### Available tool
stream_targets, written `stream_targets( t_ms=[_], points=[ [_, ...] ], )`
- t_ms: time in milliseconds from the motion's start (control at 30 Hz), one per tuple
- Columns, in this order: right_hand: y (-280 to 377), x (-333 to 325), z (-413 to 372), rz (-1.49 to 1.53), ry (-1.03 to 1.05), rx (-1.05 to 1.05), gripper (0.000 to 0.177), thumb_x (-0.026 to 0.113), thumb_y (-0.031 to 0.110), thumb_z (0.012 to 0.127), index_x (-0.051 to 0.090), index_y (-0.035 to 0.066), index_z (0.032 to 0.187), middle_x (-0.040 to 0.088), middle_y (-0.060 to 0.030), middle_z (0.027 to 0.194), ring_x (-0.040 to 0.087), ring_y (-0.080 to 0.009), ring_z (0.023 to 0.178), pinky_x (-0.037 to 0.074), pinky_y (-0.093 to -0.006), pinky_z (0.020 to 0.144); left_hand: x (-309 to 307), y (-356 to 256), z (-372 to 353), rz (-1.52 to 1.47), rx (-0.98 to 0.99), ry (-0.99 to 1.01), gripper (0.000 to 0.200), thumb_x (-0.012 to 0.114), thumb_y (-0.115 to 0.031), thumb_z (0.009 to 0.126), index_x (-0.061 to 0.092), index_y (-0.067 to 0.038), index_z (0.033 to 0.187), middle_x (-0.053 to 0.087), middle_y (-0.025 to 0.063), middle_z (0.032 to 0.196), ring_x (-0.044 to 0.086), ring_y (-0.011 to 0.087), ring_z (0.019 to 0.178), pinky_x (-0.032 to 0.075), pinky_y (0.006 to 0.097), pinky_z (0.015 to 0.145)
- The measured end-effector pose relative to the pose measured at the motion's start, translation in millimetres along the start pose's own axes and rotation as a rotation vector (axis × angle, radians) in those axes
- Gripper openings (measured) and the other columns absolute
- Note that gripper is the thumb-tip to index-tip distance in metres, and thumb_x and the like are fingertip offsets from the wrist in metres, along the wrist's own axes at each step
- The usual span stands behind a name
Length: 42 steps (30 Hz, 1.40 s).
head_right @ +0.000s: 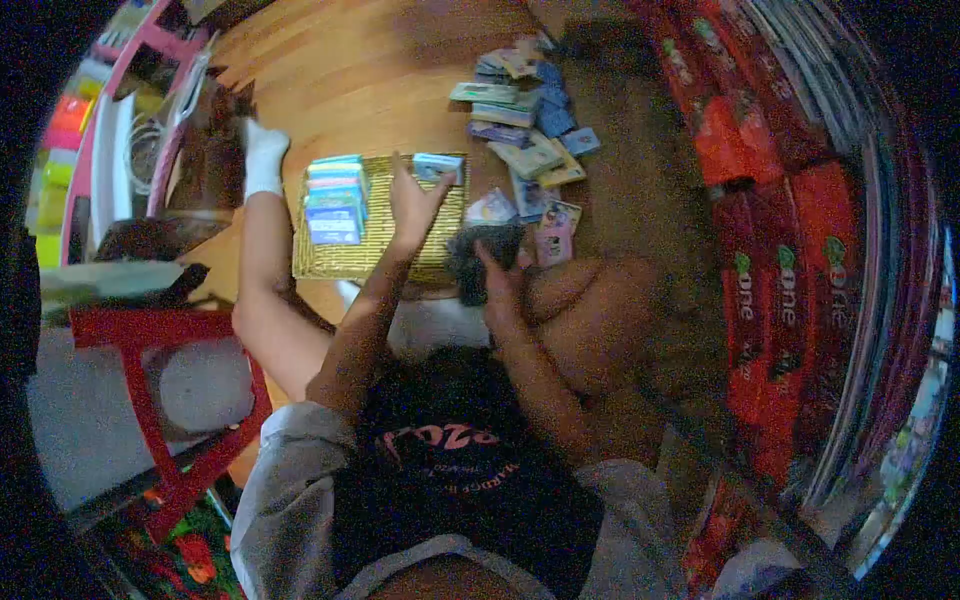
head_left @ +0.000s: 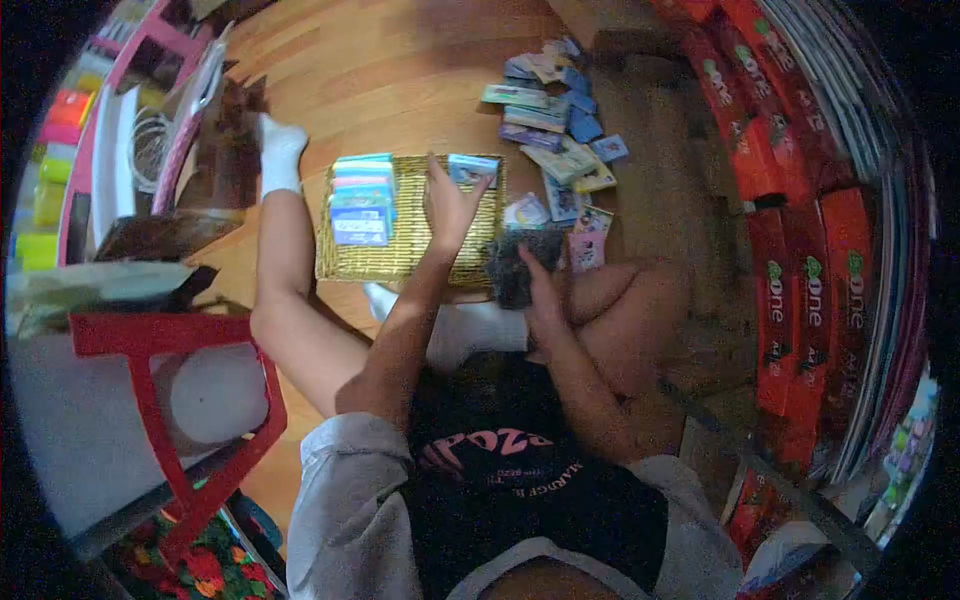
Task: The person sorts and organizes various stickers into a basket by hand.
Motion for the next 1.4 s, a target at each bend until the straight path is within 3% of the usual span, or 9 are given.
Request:
stream_targets(
  t_ms=[300, 467, 567, 733, 867, 967, 1033, 1267, 1400],
  points=[
    [4, 20, -15, 0.089, 0.104, 0.111, 0.046, 0.064, 0.012, 0.072, 0.043, 0.005, 0.112, 0.053, -0.0071, 0.102, 0.054, -0.0186, 0.089, 0.046, -0.031, 0.074, 11, -6, 0, 0.149, -0.078, -0.033, 0.099, 0.07, -0.039, 0.061, 0.012, 0.006, 0.127, 0.042, 0.0285, 0.106, 0.046, 0.0388, 0.093, 0.037, 0.0413, 0.079],
    [-1, 20, -10, 0.194, 0.121, 0.165, 0.04, 0.06, 0.008, 0.075, 0.044, 0.006, 0.111, 0.054, -0.0074, 0.1, 0.055, -0.0184, 0.087, 0.047, -0.0302, 0.072, 5, 3, 0, -0.095, -0.082, -0.049, 0.04, 0.064, -0.025, 0.072, 0.051, 0.006, 0.094, 0.046, 0.0197, 0.092, 0.048, 0.0341, 0.086, 0.039, 0.0371, 0.075],
    [6, 25, -19, 0.251, 0.127, 0.242, 0.065, 0.07, 0.018, 0.066, 0.036, 0.007, 0.121, 0.049, -0.0064, 0.111, 0.05, -0.0214, 0.097, 0.044, -0.0327, 0.079, -15, -26, 9, -0.127, -0.017, -0.04, 0.034, 0.063, -0.022, 0.073, 0.053, 0.006, 0.09, 0.048, 0.0178, 0.086, 0.05, 0.0329, 0.081, 0.04, 0.0357, 0.073],
    [33, 4, -4, -0.052, 0.0, -0.201, 0.063, 0.068, 0.021, 0.068, 0.036, 0.005, 0.12, 0.048, -0.0089, 0.111, 0.048, -0.0228, 0.098, 0.042, -0.0342, 0.083, -2, -66, 5, -0.689, -0.305, 0.402, 0.034, 0.054, -0.023, 0.082, 0.05, 0.004, 0.103, 0.051, 0.0167, 0.101, 0.05, 0.022, 0.094, 0.041, 0.0317, 0.077],
    [63, 37, -32, -0.447, 0.242, -0.562, 0.056, 0.063, 0.02, 0.074, 0.036, 0.002, 0.12, 0.047, -0.0106, 0.112, 0.044, -0.0233, 0.104, 0.033, -0.0354, 0.09, 6, -52, -43, -0.601, -0.113, 0.579, 0.043, 0.05, -0.027, 0.084, 0.041, 0.002, 0.115, 0.047, 0.0157, 0.111, 0.046, 0.021, 0.102, 0.039, 0.03, 0.083],
    [77, 63, -57, -0.718, 0.401, -0.802, 0.052, 0.059, 0.02, 0.078, 0.036, 0.001, 0.121, 0.046, -0.0117, 0.114, 0.041, -0.0237, 0.108, 0.028, -0.0362, 0.095, 0, -32, -104, -1.034, -0.596, 0.81, 0.05, 0.047, -0.031, 0.085, 0.034, -0.001, 0.122, 0.043, 0.0148, 0.117, 0.044, 0.0241, 0.107, 0.036, 0.0318, 0.089],
    [54, 76, -52, -0.489, 0.757, -0.393, 0.044, 0.059, 0.025, 0.079, 0.045, 0.001, 0.114, 0.046, -0.0125, 0.115, 0.041, -0.0218, 0.109, 0.03, -0.0342, 0.093, -20, -4, -118, -1.222, -0.831, 0.801, 0.055, 0.039, -0.043, 0.085, 0.032, -0.003, 0.124, 0.045, 0.012, 0.115, 0.049, 0.025, 0.099, 0.038, 0.0365, 0.088],
    [153, 82, 33, -1.362, 0.018, -0.947, 0.052, 0.062, 0.028, 0.073, 0.044, 0.004, 0.115, 0.042, -0.0213, 0.117, 0.044, -0.0339, 0.105, 0.038, -0.0402, 0.087, -40, 83, -149, -1.629, -1.009, 0.453, 0.049, 0.04, -0.04, 0.085, 0.042, -0.001, 0.114, 0.052, 0.0124, 0.104, 0.052, 0.0234, 0.094, 0.042, 0.0347, 0.082],
    [133, 72, 99, -1.616, 0.033, -0.792, 0.065, 0.063, 0.037, 0.069, 0.038, 0.008, 0.122, 0.039, -0.0231, 0.12, 0.04, -0.0361, 0.11, 0.035, -0.0444, 0.088, -6, 125, -149, -1.523, -1.028, 0.433, 0.046, 0.049, -0.039, 0.081, 0.048, -0.002, 0.108, 0.053, 0.0095, 0.1, 0.053, 0.0205, 0.089, 0.043, 0.0325, 0.079]
  ],
)
Point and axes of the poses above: each hand's wrist, its own z-axis towards the middle knuckle, its own x-axis out of the palm, y = z × x, the point moved 9 cm from there along z, towards the middle knuckle
